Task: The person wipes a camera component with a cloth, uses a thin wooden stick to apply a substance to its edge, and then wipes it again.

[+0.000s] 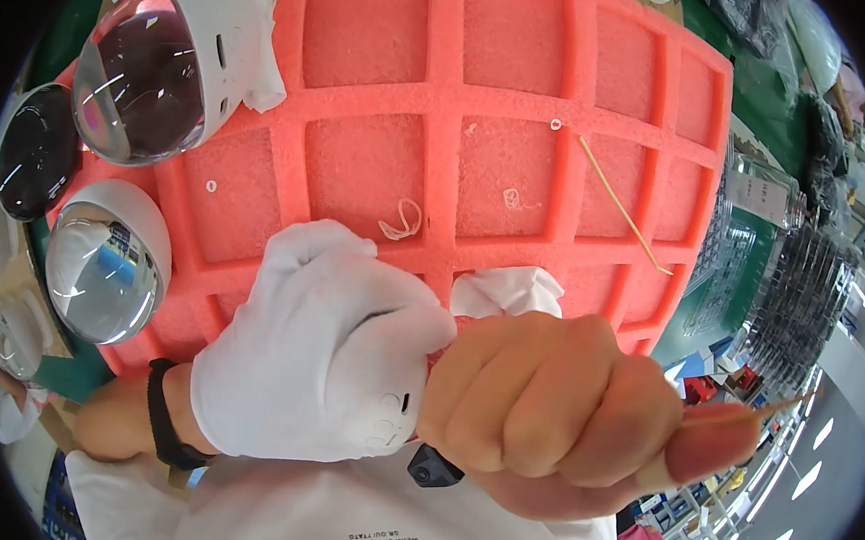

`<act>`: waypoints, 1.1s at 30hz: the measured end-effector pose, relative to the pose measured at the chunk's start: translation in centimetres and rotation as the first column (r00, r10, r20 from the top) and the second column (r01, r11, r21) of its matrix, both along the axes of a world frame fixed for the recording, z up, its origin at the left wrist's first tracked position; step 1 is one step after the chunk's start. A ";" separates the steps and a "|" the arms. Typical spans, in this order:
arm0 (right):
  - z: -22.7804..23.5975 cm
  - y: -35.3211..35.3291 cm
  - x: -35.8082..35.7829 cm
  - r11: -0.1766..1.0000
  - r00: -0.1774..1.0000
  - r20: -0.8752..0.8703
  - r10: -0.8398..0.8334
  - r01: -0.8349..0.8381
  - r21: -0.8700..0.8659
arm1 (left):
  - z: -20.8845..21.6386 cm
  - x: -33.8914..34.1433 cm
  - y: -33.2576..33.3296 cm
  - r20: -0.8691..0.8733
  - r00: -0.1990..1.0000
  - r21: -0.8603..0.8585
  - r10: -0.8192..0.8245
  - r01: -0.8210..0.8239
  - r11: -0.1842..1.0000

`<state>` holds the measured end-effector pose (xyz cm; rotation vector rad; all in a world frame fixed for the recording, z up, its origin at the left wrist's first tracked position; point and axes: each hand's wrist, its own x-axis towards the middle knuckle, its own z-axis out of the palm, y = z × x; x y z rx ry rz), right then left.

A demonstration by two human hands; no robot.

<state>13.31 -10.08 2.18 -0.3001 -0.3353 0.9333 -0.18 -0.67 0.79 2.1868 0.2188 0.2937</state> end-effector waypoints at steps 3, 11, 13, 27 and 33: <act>-0.2 -0.1 -0.3 0.998 0.996 -0.079 -0.039 0.043 0.043 | -0.2 0.3 -0.4 0.003 1.000 0.032 0.011 -0.011 0.999; 0.1 -0.5 1.1 0.998 0.997 0.054 0.063 -0.062 -0.028 | -0.3 1.0 -0.7 0.077 0.993 0.084 0.086 -0.093 0.992; 0.4 -0.3 0.8 0.998 0.995 0.082 0.049 -0.044 -0.052 | -0.3 0.9 -0.6 0.078 0.992 0.063 0.096 -0.101 0.993; 0.4 -0.3 -0.5 0.995 0.996 0.076 -0.050 0.056 -0.080 | 0.0 0.9 -0.5 0.069 0.992 0.027 0.102 -0.104 0.994; -0.2 -0.2 0.4 0.999 0.995 -0.095 -0.012 0.008 -0.037 | 0.3 0.9 -0.3 0.035 0.995 0.006 0.096 -0.097 0.995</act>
